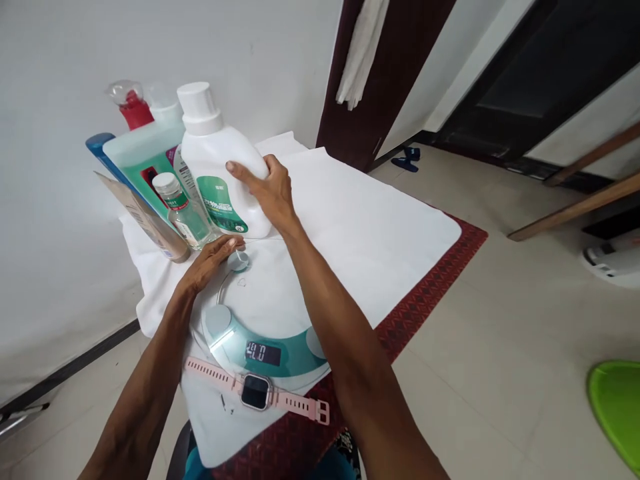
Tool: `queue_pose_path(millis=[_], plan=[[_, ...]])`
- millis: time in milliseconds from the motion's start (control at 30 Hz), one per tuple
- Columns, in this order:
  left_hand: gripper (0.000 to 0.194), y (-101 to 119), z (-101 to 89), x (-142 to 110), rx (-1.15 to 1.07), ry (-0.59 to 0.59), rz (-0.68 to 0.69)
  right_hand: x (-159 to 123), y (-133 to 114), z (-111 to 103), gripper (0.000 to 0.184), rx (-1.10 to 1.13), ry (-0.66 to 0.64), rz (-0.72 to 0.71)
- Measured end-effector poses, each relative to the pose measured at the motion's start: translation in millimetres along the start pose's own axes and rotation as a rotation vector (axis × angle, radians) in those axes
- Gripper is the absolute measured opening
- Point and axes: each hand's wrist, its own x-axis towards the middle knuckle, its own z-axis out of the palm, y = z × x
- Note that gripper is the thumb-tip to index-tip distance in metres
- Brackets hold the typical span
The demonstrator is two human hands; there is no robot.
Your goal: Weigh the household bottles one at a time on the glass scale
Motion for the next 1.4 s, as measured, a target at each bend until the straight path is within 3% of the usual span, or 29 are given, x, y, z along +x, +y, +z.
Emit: queue_pose_path(millis=[100, 233, 400, 600, 767, 900, 1033, 1200, 1400], plan=[[0.063, -1.2, -3.3, 4.4, 0.038, -0.017, 0.010, 8.1, 6.2, 2.8, 0.070, 0.062, -0.025, 0.118], [0.065, -6.0, -1.7, 7.8, 0.073, 0.004, 0.021, 4.6, 3.0, 14.6, 0.067, 0.091, 0.060, 0.122], [0.059, -7.8, 2.0, 6.6, 0.143, 0.010, 0.027, -0.3, -26.1, 21.5, 0.065, 0.082, 0.198, 0.080], [0.058, -9.7, 1.6, 5.8, 0.135, 0.031, 0.028, -16.3, -91.3, -12.3, 0.067, 0.161, 0.290, -0.090], [0.058, -14.9, 1.4, 9.2, 0.113, 0.023, 0.061, -71.9, -122.6, -49.4, 0.061, 0.115, 0.281, -0.089], [0.052, -15.3, 1.9, 10.9, 0.127, 0.045, 0.068, -122.2, -127.0, -71.0, 0.066, -0.017, 0.304, -0.018], [0.048, -16.1, 2.7, 9.8, 0.087, 0.047, 0.084, -153.7, -126.1, -80.3, 0.065, 0.006, 0.302, 0.034], [0.048, -17.6, 2.5, 8.0, 0.082, 0.069, 0.082, -170.0, -115.4, -78.8, 0.065, 0.101, 0.278, 0.058], [0.060, -20.7, 0.7, 11.5, 0.092, 0.031, 0.110, -169.2, -98.8, -73.4, 0.064, 0.283, 0.360, 0.001]])
